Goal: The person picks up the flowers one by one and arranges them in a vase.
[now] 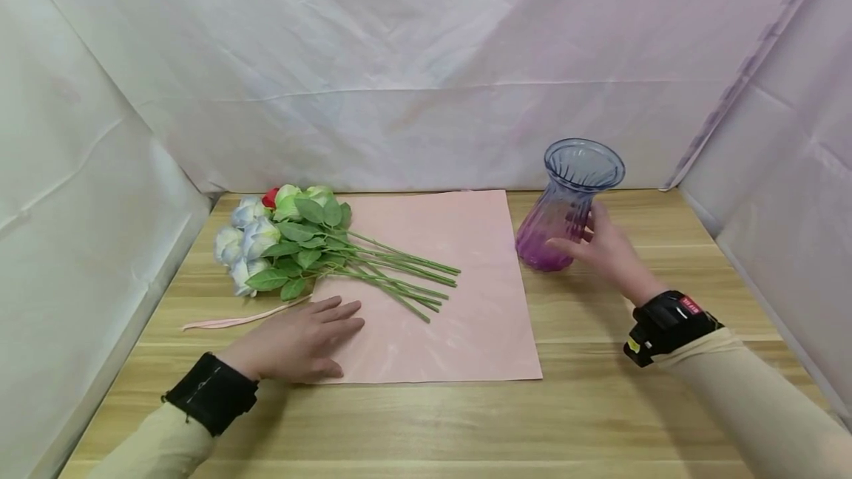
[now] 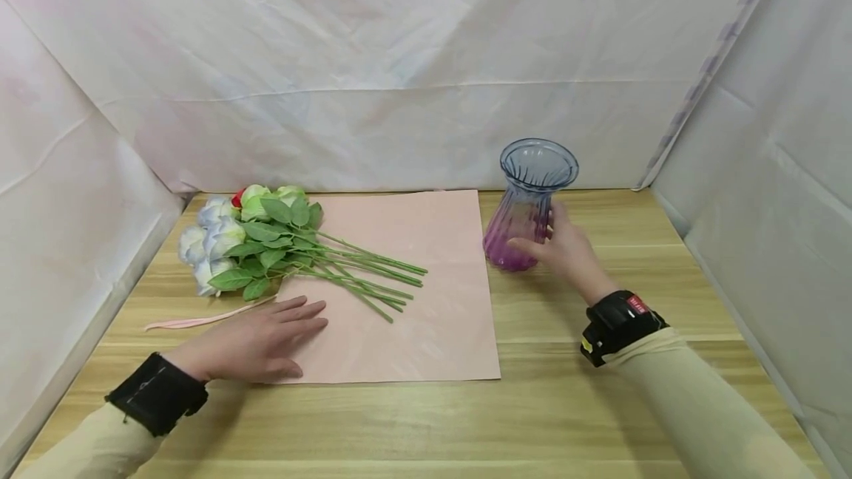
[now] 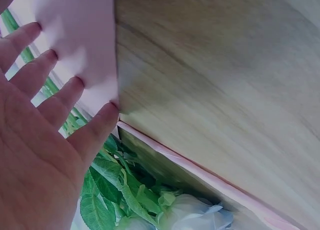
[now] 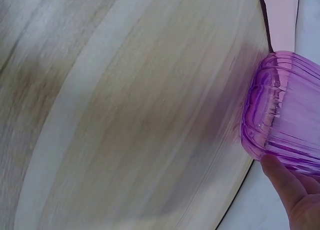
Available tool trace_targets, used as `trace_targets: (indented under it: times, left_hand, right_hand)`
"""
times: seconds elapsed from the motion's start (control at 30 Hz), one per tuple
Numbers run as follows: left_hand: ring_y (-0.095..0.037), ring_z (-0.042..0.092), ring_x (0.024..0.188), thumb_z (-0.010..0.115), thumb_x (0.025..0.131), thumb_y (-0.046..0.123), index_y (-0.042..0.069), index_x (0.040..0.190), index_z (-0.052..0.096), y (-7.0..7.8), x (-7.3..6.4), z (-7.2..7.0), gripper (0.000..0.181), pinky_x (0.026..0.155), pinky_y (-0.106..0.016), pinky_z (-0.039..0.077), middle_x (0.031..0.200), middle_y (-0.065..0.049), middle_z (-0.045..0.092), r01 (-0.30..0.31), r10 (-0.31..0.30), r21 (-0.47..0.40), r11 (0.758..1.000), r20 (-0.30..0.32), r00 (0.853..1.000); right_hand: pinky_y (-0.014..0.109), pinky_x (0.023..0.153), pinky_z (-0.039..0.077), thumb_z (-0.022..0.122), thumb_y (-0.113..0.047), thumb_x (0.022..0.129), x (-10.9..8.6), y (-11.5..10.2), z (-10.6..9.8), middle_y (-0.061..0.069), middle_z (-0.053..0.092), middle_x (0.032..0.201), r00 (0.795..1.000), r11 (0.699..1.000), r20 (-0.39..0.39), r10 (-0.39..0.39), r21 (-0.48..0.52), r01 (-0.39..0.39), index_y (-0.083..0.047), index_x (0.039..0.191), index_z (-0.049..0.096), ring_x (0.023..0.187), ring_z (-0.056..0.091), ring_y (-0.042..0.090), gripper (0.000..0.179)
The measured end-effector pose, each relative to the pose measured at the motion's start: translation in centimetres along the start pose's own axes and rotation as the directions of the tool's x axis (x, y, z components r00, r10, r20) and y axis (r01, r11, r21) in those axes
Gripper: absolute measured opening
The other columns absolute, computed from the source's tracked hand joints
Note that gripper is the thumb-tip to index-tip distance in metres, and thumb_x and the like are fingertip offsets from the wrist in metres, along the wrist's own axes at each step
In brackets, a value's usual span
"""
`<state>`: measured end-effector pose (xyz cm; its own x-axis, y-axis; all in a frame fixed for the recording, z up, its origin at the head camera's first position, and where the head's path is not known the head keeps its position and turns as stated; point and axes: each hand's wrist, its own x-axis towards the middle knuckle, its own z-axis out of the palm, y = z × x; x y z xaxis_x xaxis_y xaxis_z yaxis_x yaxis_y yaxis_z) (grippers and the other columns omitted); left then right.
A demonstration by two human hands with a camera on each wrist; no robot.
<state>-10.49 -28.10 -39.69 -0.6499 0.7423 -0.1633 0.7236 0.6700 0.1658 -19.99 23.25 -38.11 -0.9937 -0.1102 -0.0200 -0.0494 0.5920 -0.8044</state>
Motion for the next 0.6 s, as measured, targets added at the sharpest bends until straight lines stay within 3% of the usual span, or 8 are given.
trace_targets:
  times: [0.13, 0.23, 0.37, 0.47, 0.6]
  left_hand:
    - [-0.041, 0.044, 0.143, 0.070, 0.094, 0.049, 0.011, 0.148, 0.055, 0.1, 0.7, -0.2, 0.068, 0.113, -0.058, 0.040, 0.158, -0.013, 0.046, 0.024, -0.024, -0.002, 1.000, -0.028, 0.999]
    - [-0.038, 0.050, 0.139, 0.067, 0.096, 0.048, 0.011, 0.147, 0.056, 0.1, 1.4, -0.5, 0.064, 0.111, -0.057, 0.042, 0.153, -0.012, 0.052, 0.042, -0.042, 0.000, 0.999, -0.088, 0.995]
    - [-0.033, 0.065, 0.120, 0.066, 0.099, 0.042, 0.012, 0.146, 0.057, 0.2, 2.6, -1.3, 0.056, 0.095, -0.052, 0.055, 0.134, -0.013, 0.067, 0.133, -0.133, -0.014, 0.991, -0.203, 0.970]
    - [-0.028, 0.072, 0.091, 0.065, 0.101, 0.037, 0.014, 0.146, 0.058, 0.3, 3.7, -2.3, 0.051, 0.069, -0.043, 0.060, 0.106, -0.012, 0.075, 0.251, -0.258, -0.062, 0.966, -0.286, 0.923]
    - [-0.017, 0.060, 0.057, 0.066, 0.101, 0.026, 0.008, 0.143, 0.058, 0.1, 5.1, -3.5, 0.046, 0.049, -0.032, 0.045, 0.075, -0.004, 0.068, 0.372, -0.419, -0.194, 0.908, -0.376, 0.826]
  right_hand:
    - [0.061, 0.110, 0.040, 0.083, -0.041, 0.086, 0.0, -0.1, 0.2, 0.035, 0.034, 0.156, 1.000, 1.000, 0.001, 0.000, -0.002, 0.000, -0.004, 0.159, 0.014, 0.142, 0.038, 0.052, 0.107]
    - [0.061, 0.110, 0.040, 0.083, -0.041, 0.086, 0.1, -0.1, 0.2, 0.035, 0.034, 0.156, 1.000, 1.000, 0.003, 0.004, -0.007, -0.004, -0.003, 0.159, 0.013, 0.142, 0.038, 0.052, 0.108]
    - [0.061, 0.110, 0.040, 0.083, -0.042, 0.086, 0.1, -0.1, 0.3, 0.035, 0.034, 0.156, 1.000, 1.000, 0.004, 0.010, -0.017, -0.010, -0.004, 0.159, 0.012, 0.142, 0.038, 0.053, 0.109]
    - [0.061, 0.109, 0.040, 0.083, -0.042, 0.086, 0.0, -0.1, 0.3, 0.037, 0.033, 0.155, 1.000, 1.000, 0.005, 0.007, -0.023, -0.007, -0.004, 0.160, 0.011, 0.141, 0.038, 0.054, 0.110]
    - [0.061, 0.109, 0.040, 0.083, -0.041, 0.086, 0.1, 0.0, 0.3, 0.037, 0.034, 0.155, 1.000, 1.000, 0.003, 0.005, -0.022, -0.005, -0.004, 0.159, 0.011, 0.141, 0.038, 0.055, 0.109]
